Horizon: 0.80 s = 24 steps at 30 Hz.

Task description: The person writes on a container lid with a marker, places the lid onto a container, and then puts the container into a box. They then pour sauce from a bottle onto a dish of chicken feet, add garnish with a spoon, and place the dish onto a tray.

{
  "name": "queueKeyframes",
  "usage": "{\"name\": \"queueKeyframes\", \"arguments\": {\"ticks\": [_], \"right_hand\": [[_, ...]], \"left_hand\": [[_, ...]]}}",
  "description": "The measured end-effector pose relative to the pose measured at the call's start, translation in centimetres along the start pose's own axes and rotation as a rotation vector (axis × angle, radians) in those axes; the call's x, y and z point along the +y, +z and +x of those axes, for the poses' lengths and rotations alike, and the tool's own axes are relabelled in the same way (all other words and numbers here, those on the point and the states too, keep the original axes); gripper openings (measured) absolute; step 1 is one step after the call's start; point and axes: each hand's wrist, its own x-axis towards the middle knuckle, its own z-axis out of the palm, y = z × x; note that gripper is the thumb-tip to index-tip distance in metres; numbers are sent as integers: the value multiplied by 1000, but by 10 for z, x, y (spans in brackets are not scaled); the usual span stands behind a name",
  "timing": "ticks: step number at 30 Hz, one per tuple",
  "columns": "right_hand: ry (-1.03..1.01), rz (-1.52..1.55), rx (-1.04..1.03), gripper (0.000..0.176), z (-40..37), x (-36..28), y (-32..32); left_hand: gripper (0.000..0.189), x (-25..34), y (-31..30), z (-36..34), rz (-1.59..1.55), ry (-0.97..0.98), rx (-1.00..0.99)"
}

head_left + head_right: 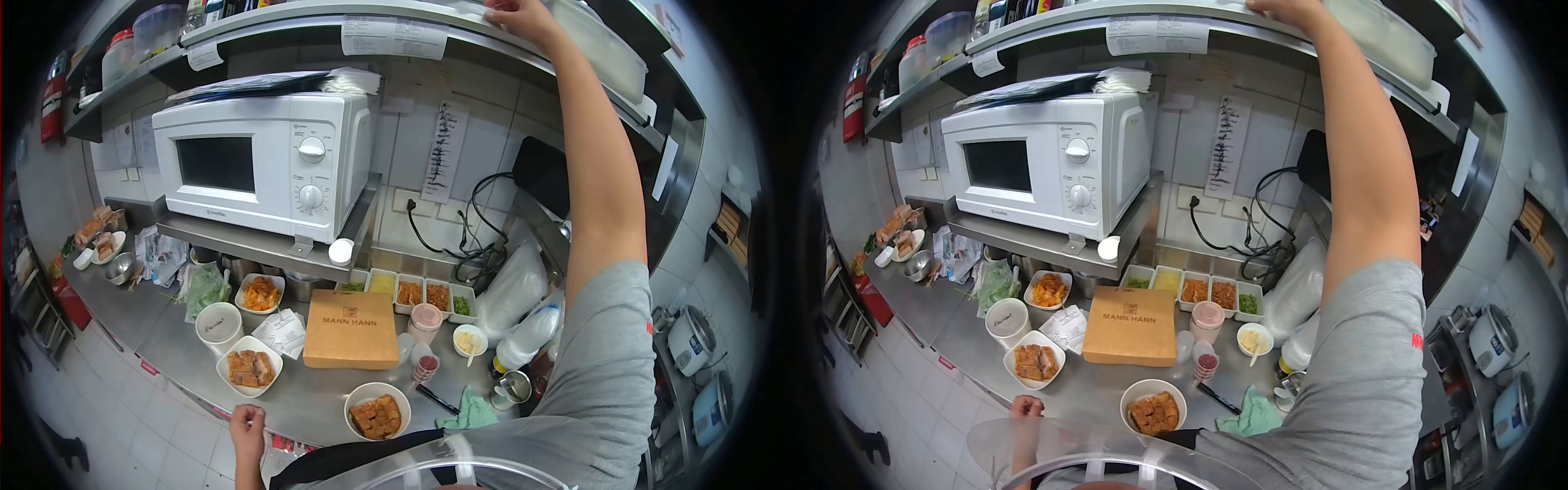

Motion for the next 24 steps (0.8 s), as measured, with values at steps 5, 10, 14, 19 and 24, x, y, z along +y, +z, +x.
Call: {"name": "queueKeyframes", "arguments": {"ticks": [5,10,14,19,24], "right_hand": [[-392,-75,372,17,-36,-12,13],[-739,-311,608,33,-121,-71,35],[-200,261,279,21,-282,-127,117],[611,1178,-32,20,-450,-151,183],[809,993,-170,22,-525,-124,187]], "left_hand": [[10,62,16,27,2,110,-6],[62,159,66,40,-448,216,-363],[111,237,120,31,-449,613,-499],[100,225,155,-7,-170,547,-521],[74,160,189,-25,-322,194,-666]]}}
